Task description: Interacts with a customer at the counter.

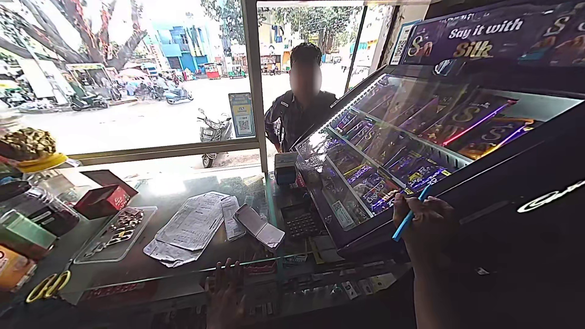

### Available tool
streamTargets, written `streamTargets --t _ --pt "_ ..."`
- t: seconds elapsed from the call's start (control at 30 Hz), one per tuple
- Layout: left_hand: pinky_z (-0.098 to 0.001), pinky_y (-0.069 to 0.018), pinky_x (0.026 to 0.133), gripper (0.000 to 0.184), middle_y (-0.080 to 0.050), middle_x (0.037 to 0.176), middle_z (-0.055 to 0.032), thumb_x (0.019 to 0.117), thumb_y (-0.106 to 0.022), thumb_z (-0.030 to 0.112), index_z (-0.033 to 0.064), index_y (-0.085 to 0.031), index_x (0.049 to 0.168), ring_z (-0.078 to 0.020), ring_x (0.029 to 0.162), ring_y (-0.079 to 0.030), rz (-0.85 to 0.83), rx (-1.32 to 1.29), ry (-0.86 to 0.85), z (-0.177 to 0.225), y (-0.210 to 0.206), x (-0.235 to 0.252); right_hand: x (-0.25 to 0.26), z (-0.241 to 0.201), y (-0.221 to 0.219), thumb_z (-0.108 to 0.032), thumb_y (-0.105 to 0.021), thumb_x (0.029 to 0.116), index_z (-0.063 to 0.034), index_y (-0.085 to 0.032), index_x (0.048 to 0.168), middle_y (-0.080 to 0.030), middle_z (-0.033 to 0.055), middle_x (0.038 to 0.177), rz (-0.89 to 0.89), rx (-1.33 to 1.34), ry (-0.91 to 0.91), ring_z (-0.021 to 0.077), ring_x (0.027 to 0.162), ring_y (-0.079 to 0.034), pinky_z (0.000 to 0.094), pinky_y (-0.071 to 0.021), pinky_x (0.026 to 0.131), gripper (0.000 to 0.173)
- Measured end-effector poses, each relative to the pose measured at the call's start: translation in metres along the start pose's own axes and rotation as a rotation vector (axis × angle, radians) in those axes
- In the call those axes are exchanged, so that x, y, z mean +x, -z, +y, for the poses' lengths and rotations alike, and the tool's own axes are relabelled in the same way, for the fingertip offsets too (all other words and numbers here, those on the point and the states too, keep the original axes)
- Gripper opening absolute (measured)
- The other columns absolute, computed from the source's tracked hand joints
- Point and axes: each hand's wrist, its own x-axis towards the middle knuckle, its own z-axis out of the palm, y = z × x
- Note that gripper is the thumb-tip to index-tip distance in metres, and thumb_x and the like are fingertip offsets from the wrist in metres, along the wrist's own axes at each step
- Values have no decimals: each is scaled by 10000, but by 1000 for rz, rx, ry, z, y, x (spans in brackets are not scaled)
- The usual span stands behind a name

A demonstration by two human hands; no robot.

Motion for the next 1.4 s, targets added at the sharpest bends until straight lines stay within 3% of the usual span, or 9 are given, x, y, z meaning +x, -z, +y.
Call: streamTargets --t 0.2,0.27,0.37,0.47,0.53,0.7,0.8,1.23,1.4 --pt "-692 -113 1185 1063 -278 1680 -43 684 -825 543 254 -363 1596 -351 1565 -153 -10 2 3 11 -1 4 -2 14 -1 -404 -538 1031 -36 -747 783 -732 150 761 22 19 11 361 899 -713 481 -488 962 490" --pt "-683 -117 1190 1083 -280 1680 -17 657 -847 523 275 -366 1594 -329 1565 -162 15 38 29 -9 6 -2 -12 5 -16 -415 -546 1032 -64 -736 785 -722 128 753 4 68 14 335 882 -712 470 -485 959 470" --pt "-696 -97 1191 1086 -275 1682 -23 656 -872 477 278 -364 1595 -343 1564 -168 9 -5 -11 -6 0 -1 -6 5 -4 -396 -566 1014 -56 -767 820 -742 160 807 -3 79 -20 378 933 -710 506 -478 981 441" --pt "-703 -110 1178 1068 -296 1673 -42 650 -856 462 265 -383 1588 -370 1556 -184 23 -36 -53 -1 -7 5 -4 14 -3 -406 -584 1011 -103 -768 785 -748 114 806 31 35 -45 332 940 -714 465 -496 969 421" --pt "-690 -113 1189 1072 -311 1668 -21 629 -857 475 273 -401 1578 -349 1559 -184 66 -11 -19 -13 -5 -3 -10 3 -9 -404 -573 1016 -83 -766 798 -745 146 816 12 48 -31 369 946 -712 497 -495 956 433" --pt "-698 -90 1186 1067 -284 1677 -42 649 -853 477 253 -389 1584 -361 1566 -144 43 -50 -37 1 -10 3 -8 18 -9 -423 -601 1001 -123 -772 780 -744 105 810 49 26 -58 309 966 -709 426 -498 966 410" --pt "-707 -101 1178 1084 -298 1670 -70 631 -850 476 241 -391 1584 -385 1559 -157 60 -30 -24 -10 -10 -2 -1 -3 -2 -398 -512 1023 -19 -723 768 -715 191 764 9 14 -16 406 950 -700 505 -481 939 503" --pt "-683 -71 1192 1066 -267 1683 -50 656 -811 515 257 -373 1593 -356 1570 -124 43 -28 -13 -5 -14 0 -8 11 -11 -411 -585 1012 -96 -718 710 -712 100 733 54 19 -32 304 911 -708 423 -483 954 456" --pt "-686 -92 1190 1091 -282 1678 -55 639 -850 486 248 -375 1592 -362 1564 -152 38 -10 -13 -5 -13 1 0 -2 3 -407 -499 1031 -6 -697 746 -706 196 753 -11 3 -31 407 966 -698 507 -482 941 530"
